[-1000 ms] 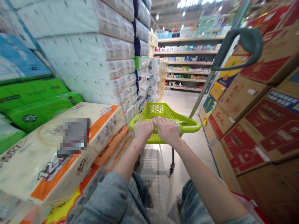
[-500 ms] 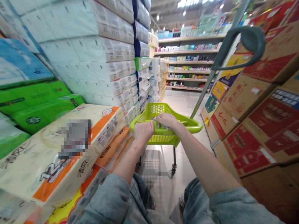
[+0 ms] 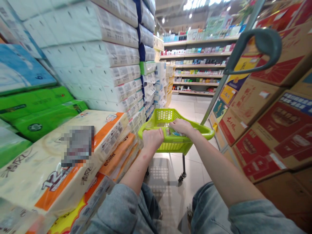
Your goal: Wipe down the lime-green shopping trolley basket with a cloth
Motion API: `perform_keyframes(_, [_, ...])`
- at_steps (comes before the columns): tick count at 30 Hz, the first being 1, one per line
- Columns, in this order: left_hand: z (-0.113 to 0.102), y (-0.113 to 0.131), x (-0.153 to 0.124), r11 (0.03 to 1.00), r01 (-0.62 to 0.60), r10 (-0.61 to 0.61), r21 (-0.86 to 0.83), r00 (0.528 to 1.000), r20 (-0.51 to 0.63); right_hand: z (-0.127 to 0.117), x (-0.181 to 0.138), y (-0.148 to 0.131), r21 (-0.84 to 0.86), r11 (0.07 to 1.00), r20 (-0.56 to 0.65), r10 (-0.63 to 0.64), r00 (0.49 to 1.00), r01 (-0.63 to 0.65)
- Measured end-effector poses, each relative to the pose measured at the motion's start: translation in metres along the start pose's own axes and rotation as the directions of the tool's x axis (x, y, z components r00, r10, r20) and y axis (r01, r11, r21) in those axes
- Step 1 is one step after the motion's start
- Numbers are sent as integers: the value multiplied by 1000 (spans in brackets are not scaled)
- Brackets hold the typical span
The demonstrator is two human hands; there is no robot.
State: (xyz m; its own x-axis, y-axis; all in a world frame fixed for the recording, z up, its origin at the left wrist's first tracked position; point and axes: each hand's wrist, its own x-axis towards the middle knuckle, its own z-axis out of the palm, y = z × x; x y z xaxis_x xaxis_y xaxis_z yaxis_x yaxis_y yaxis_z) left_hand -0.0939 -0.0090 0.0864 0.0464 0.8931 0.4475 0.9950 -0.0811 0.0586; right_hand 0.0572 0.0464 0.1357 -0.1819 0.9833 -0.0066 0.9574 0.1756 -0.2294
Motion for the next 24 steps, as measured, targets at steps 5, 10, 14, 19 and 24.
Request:
perform_keyframes(5, [-1, 21, -2, 999, -1, 2, -35, 1000, 22, -7, -11, 27, 0, 991, -14, 133, 991, -133])
perform_keyframes(10, [0, 33, -1, 1000, -10, 11, -20, 1000, 17, -7, -31, 50, -1, 985, -97, 173, 980, -174])
perform_keyframes(14, [2, 35, 3, 1000, -14, 14, -5, 1000, 16, 3, -52, 59, -12, 967, -246, 245, 938, -256])
perform_keyframes(19, [6, 34, 8, 1000, -22, 22, 2, 1000, 11, 12, -61, 65, -21, 958, -348, 260, 901, -285])
perform_keyframes(24, [7, 35, 9, 999, -50, 49, 16, 998, 28, -1, -45, 81, 73, 953, -209, 303, 930, -294])
